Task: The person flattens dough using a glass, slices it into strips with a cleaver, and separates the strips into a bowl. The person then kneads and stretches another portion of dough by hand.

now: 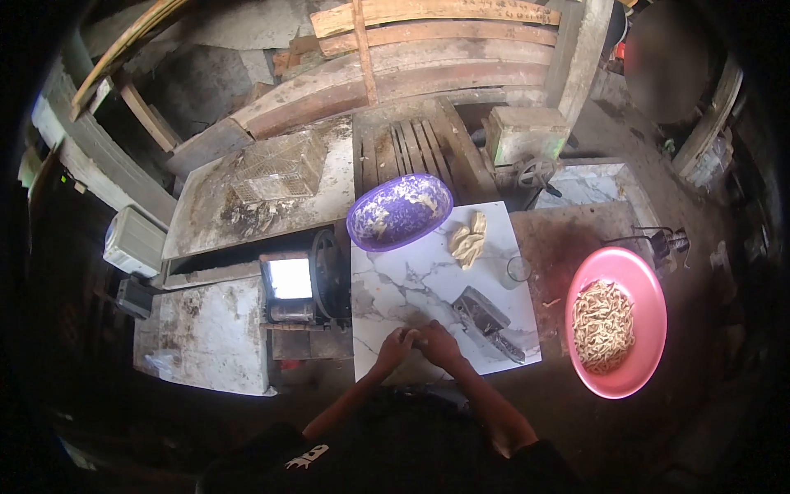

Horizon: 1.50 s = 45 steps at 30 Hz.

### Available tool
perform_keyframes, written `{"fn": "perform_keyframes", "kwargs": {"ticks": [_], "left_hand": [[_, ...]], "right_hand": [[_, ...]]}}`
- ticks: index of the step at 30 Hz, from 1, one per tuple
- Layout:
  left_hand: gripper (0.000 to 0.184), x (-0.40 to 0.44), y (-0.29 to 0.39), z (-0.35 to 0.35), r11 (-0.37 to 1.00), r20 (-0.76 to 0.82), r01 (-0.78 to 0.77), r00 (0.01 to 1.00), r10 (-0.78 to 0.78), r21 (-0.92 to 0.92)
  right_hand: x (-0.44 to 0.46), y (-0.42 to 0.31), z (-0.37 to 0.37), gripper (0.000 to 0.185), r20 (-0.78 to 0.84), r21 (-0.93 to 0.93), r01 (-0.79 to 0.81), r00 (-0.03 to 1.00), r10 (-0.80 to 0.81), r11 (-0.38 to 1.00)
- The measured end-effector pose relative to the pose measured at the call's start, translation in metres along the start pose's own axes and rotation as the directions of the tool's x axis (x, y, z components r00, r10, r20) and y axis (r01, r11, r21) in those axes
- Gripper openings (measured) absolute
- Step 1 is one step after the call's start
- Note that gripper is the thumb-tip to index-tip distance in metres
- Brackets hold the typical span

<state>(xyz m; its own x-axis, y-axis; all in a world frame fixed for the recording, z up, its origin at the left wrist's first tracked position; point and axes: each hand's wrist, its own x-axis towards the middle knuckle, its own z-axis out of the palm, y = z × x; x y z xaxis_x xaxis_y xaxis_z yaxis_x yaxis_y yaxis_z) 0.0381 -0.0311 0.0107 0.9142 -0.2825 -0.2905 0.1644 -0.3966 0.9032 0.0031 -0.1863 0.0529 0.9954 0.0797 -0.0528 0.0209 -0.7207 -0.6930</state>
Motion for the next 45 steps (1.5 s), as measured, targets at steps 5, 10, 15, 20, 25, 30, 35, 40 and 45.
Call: {"fn": "perform_keyframes", "kwargs": {"ticks": [5,10,15,20,25,30,35,40,45], "left_hand": [[0.039,-0.008,0.021,0.001,0.995,-0.024,-0.038,0.999,0.040,0.092],[0.039,-0.003,0.042,-0.003,0.992,-0.143,-0.123,0.982,0.126,0.030],[0.037,0.009,0.045,-0.011,0.986,-0.304,-0.169,0.940,0.157,-0.013],[0.035,0.006,0.056,-0.024,0.962,-0.308,-0.185,0.944,0.117,-0.202],[0.023,-0.008,0.104,-0.041,0.898,-0.211,-0.351,0.930,0.301,-0.266],[0.028,0.012,0.057,-0.035,0.898,-0.040,-0.428,0.900,0.434,0.103],[0.040,0.017,0.015,-0.022,0.937,0.111,-0.255,0.966,0.234,0.239],[0.044,0.027,0.022,0.001,0.841,0.149,-0.426,0.905,0.399,0.333],[0.043,0.033,0.029,0.016,0.861,0.041,-0.294,0.952,0.305,0.414]], "right_hand": [[-0.011,-0.001,-0.016,0.030,0.024,0.008,-0.103,0.994,0.103,0.995],[-0.016,-0.008,-0.039,0.017,-0.049,0.034,-0.105,0.993,0.107,0.994],[-0.022,-0.010,-0.049,0.019,-0.199,0.136,-0.079,0.974,0.106,0.987],[-0.026,-0.039,-0.086,0.014,-0.095,0.330,-0.174,0.972,0.216,0.928],[-0.020,-0.058,-0.094,0.022,-0.359,0.442,0.062,0.926,0.113,0.895],[-0.008,-0.008,-0.056,0.021,-0.406,0.137,0.111,0.913,-0.047,0.984],[-0.005,0.034,-0.034,0.023,-0.318,0.129,-0.145,0.931,0.180,0.981],[0.004,0.036,-0.020,0.024,-0.251,0.011,-0.165,0.954,0.162,0.986],[0.004,0.022,-0.010,0.028,-0.191,0.079,-0.047,0.980,0.061,0.996]]}}
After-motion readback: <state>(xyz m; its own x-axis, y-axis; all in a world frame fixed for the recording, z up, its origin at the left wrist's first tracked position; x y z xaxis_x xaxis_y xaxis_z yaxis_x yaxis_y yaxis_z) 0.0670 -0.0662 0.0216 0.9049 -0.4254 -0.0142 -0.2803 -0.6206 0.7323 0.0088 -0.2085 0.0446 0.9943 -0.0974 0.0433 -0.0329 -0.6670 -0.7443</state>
